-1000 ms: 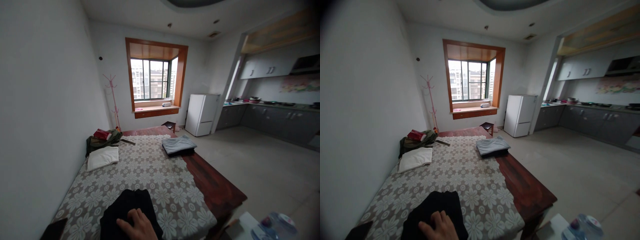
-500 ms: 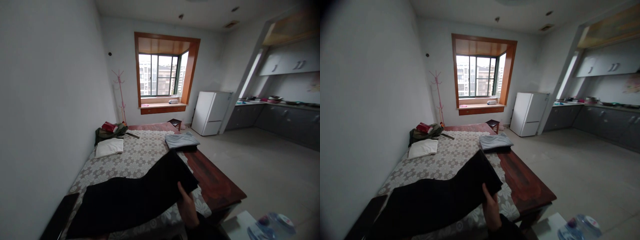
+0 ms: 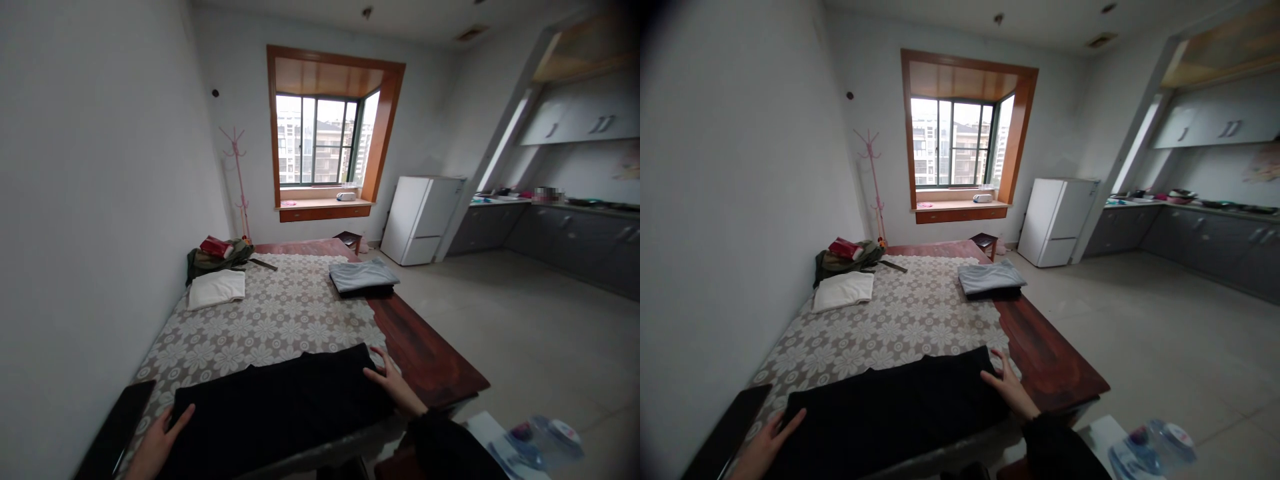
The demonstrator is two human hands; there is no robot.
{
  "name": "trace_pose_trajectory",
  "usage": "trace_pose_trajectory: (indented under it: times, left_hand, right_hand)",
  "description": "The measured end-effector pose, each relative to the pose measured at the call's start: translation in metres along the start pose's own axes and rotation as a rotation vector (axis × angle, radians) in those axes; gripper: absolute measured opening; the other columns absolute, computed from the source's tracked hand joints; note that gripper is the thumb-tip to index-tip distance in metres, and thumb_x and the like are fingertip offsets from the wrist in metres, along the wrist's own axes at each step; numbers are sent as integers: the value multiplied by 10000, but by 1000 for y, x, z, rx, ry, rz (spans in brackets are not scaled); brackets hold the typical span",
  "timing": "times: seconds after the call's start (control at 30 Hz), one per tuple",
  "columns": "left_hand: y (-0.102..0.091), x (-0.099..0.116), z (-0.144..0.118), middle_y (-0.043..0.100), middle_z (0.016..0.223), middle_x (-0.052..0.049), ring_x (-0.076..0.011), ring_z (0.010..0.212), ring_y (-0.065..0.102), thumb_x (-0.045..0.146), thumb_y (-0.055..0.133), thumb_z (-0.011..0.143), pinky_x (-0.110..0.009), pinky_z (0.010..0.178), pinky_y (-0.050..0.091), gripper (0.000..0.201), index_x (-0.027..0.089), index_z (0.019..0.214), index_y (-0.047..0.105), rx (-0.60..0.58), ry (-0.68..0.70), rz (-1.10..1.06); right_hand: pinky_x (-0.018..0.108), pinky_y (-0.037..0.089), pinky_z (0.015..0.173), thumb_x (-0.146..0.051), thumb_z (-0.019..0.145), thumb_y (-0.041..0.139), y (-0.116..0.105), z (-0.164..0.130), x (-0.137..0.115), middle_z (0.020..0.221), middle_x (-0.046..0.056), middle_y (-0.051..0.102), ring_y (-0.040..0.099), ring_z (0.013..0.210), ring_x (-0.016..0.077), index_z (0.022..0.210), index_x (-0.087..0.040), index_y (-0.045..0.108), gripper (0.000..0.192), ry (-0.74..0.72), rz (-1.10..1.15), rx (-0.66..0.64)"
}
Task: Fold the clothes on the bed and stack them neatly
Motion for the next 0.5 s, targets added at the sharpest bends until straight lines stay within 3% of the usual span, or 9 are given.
trace_pose_trajectory:
  times: [0.1, 0.17, 0.27, 0.4, 0.5]
  left_hand:
    - [-1, 18, 15, 781, 1042, -53, -368, 1251, 606, 574, 639, 600, -460, 1088, 478, 551, 274, 1057, 711, 15, -24, -213]
    - [-11, 28, 22, 765, 1110, -71, -377, 1309, 554, 594, 652, 571, -453, 1154, 403, 576, 245, 1027, 702, 37, -8, -284]
    - [-41, 54, 40, 743, 1186, -65, -374, 1325, 537, 620, 684, 557, -448, 1190, 343, 584, 237, 997, 685, 81, 56, -326]
    - [-84, 109, 92, 761, 1140, -37, -337, 1150, 664, 670, 660, 628, -438, 1059, 502, 617, 240, 1070, 664, 116, 193, -373]
    - [-80, 139, 140, 769, 1098, -74, -304, 1046, 708, 620, 585, 752, -416, 930, 571, 619, 190, 1197, 613, 62, 222, -244]
  right_hand:
    - [467, 335, 1174, -280, 633, 781, 18, 8, -30, 1343, 69, 642, 535, 1317, 293, 1290, -276, 614, 677, -236, -116, -81]
    - [478, 270, 1206, -252, 645, 761, 19, 11, -48, 1372, 69, 628, 504, 1347, 297, 1241, -268, 666, 604, -308, -114, -91]
    - [527, 303, 1178, -279, 665, 775, 10, 26, -86, 1293, 85, 680, 542, 1297, 334, 1204, -250, 699, 545, -356, -72, -71]
    - [485, 369, 1136, -289, 684, 770, 2, 75, -154, 1298, 80, 672, 561, 1268, 321, 1296, -238, 627, 630, -474, 0, -26]
    - [441, 458, 1049, -260, 744, 656, 19, 125, -176, 1320, 78, 646, 589, 1228, 280, 1475, -241, 412, 771, -504, -113, -62]
Point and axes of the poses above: each hand's wrist, its own z-axis towards the middle knuckle, its own y-axis out of the palm, x = y × z, the point moved 8 cm from there along z, towards the middle knuckle
